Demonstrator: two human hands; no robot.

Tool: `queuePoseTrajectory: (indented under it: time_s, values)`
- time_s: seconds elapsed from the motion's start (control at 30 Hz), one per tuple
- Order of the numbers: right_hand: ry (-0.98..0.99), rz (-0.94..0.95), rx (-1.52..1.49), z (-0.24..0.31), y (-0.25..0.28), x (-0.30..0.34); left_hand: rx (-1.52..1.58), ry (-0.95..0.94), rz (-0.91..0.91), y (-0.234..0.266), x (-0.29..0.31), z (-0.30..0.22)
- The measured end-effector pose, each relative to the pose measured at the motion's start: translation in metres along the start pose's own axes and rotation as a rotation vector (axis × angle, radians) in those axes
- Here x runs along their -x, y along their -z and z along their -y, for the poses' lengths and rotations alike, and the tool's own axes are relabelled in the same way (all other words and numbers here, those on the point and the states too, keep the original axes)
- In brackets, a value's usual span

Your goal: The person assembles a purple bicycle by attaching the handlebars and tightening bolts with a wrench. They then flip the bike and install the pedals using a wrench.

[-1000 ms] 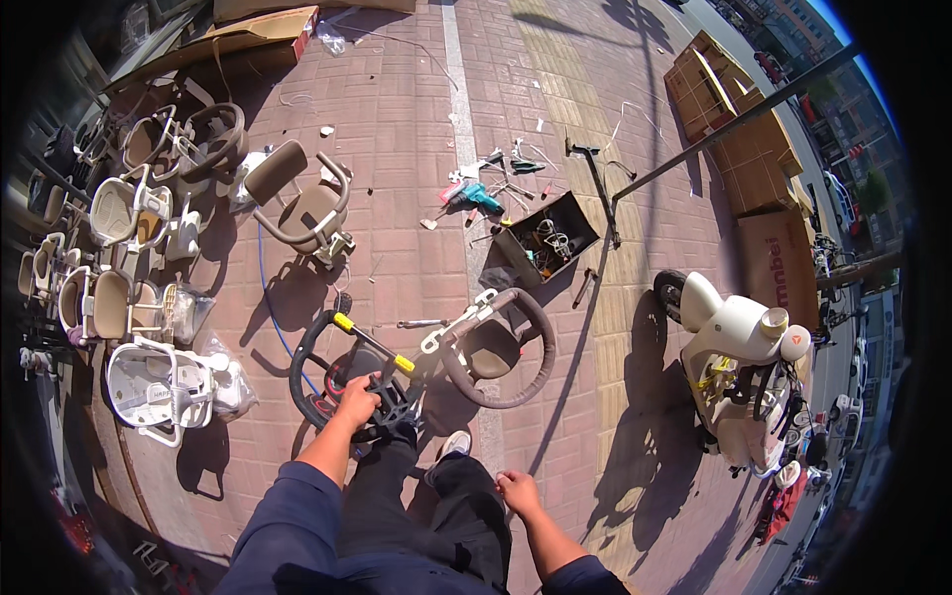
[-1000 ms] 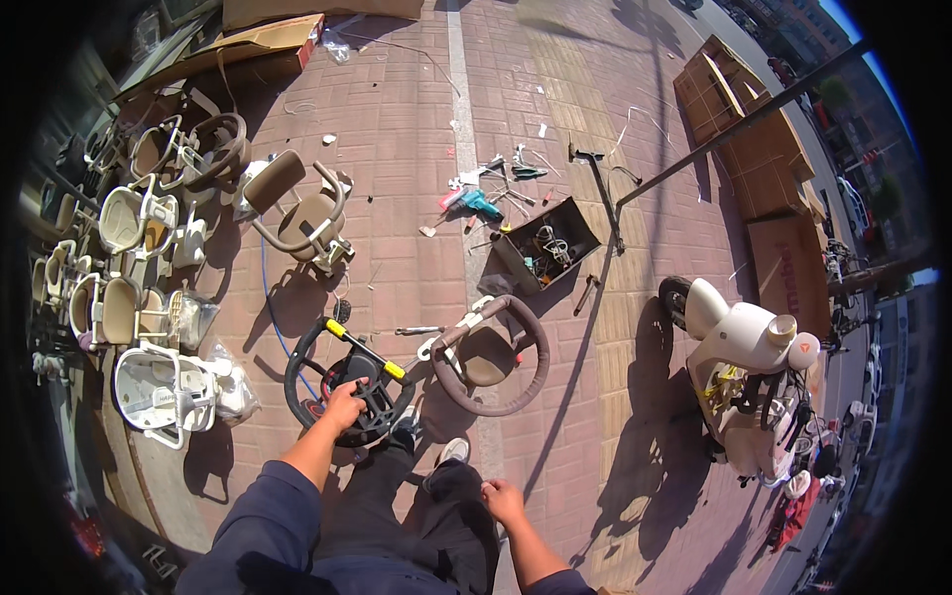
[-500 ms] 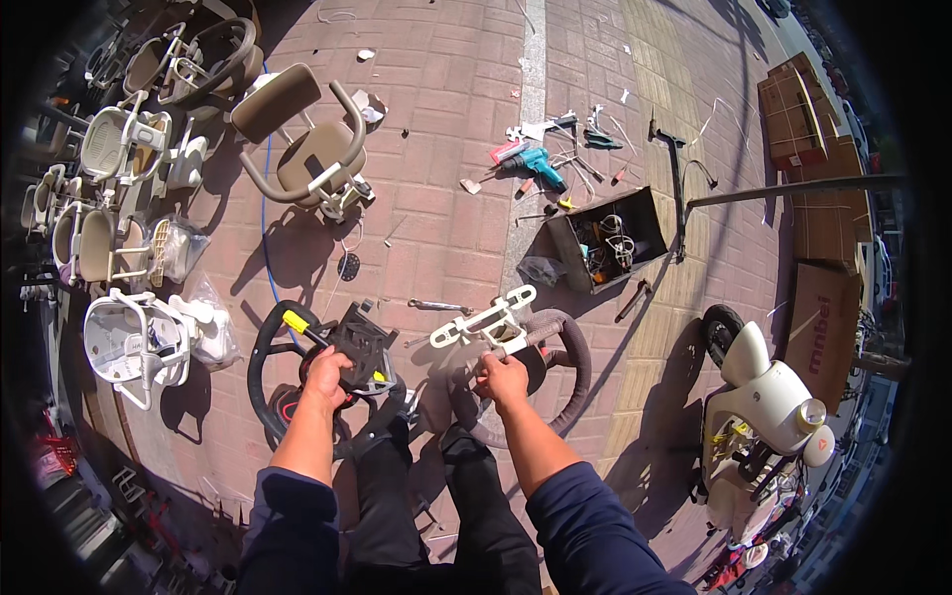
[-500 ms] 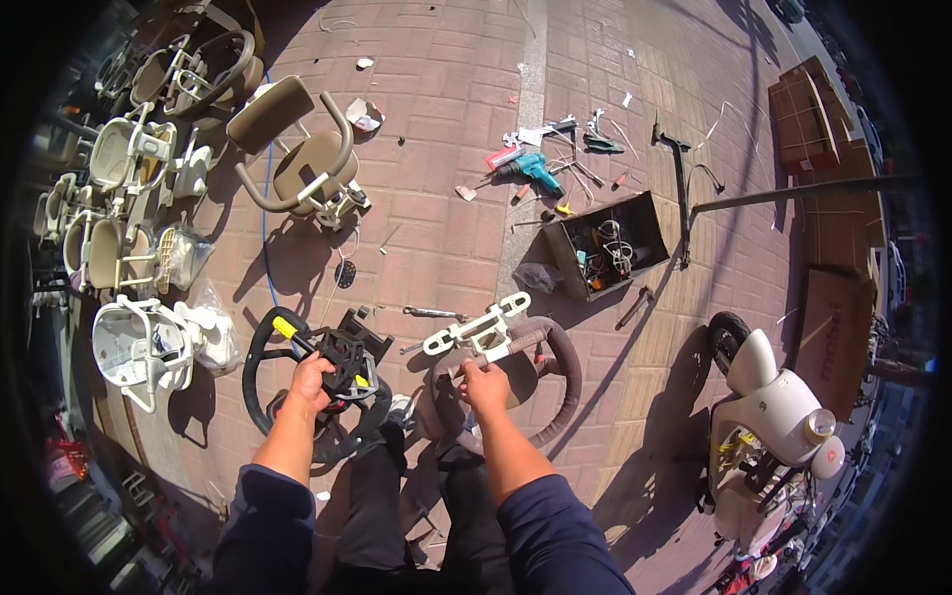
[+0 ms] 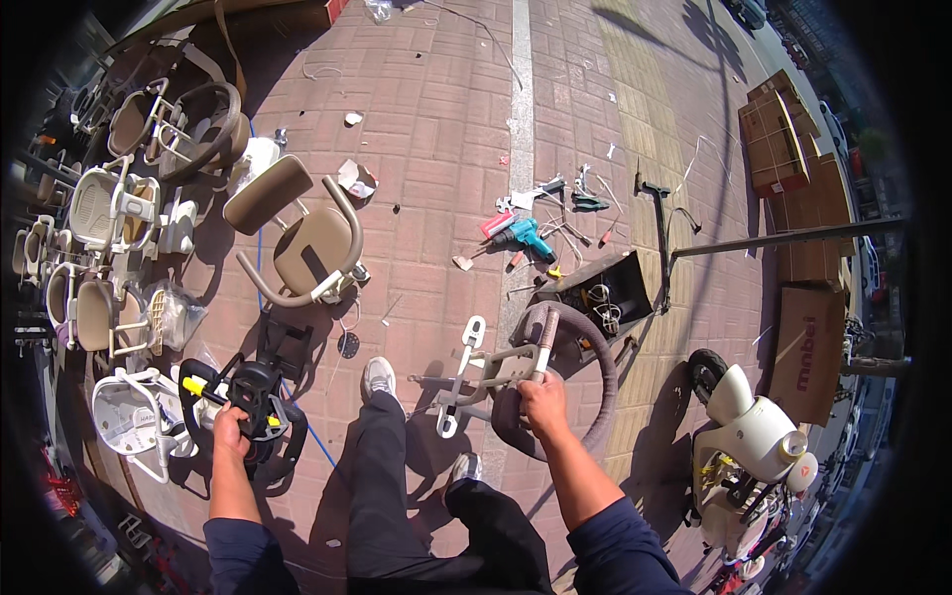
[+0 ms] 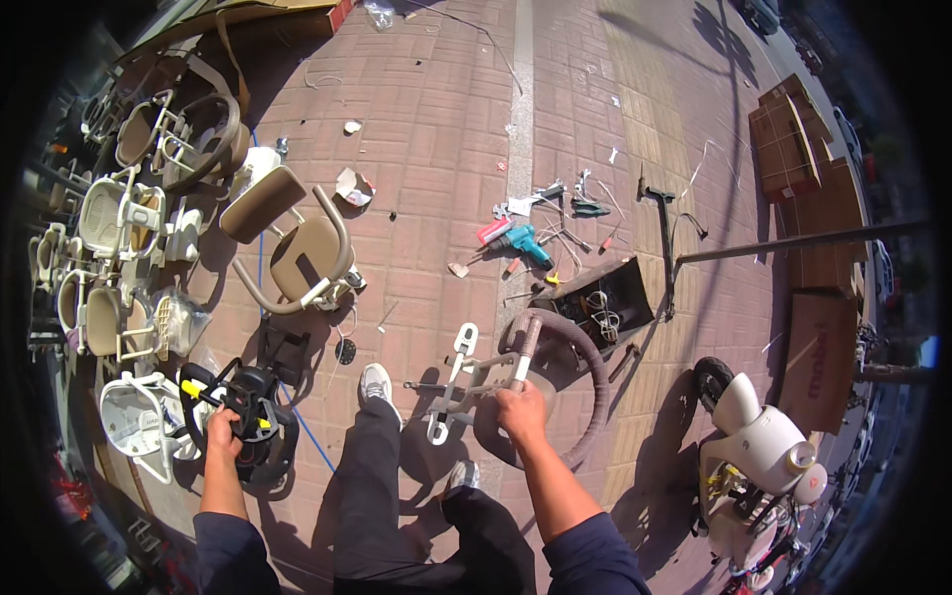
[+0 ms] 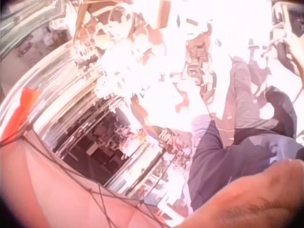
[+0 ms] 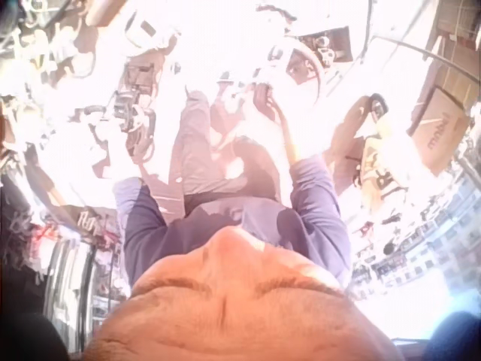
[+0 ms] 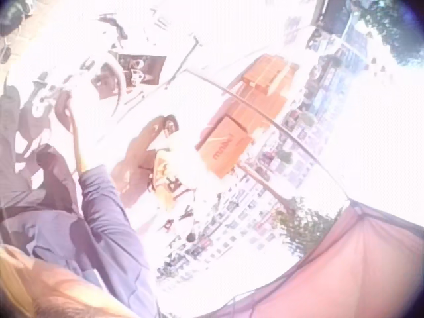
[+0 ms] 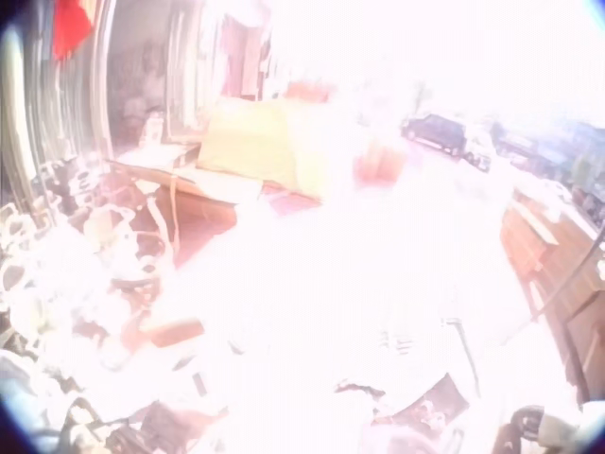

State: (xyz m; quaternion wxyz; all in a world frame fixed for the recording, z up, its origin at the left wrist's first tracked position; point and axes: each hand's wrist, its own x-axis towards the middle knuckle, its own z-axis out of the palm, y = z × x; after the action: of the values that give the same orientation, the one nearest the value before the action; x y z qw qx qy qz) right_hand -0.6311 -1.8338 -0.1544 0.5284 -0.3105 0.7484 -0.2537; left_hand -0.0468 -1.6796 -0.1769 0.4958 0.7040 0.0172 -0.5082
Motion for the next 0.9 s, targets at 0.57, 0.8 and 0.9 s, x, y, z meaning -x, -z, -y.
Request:
queuePoseTrajectory:
  time_s: [0.57, 0.8, 0.9]
  values:
    - [0.683, 0.054, 0.841, 0.206, -0.217, -0.211, -0.384, -0.031, 0.067, -0.107, -0.065, -0.038]
    - [0.464, -0.263, 0.094, 0.112, -0.109, -0.28, -0.139, -0.079, -0.299, -0.091, 0.046, -0.009]
    - [0.263, -0.133, 0.596, 0.048, -0.07, -0.35, -0.156, -0.057, -0.548, -0.073, 0.104, 0.035]
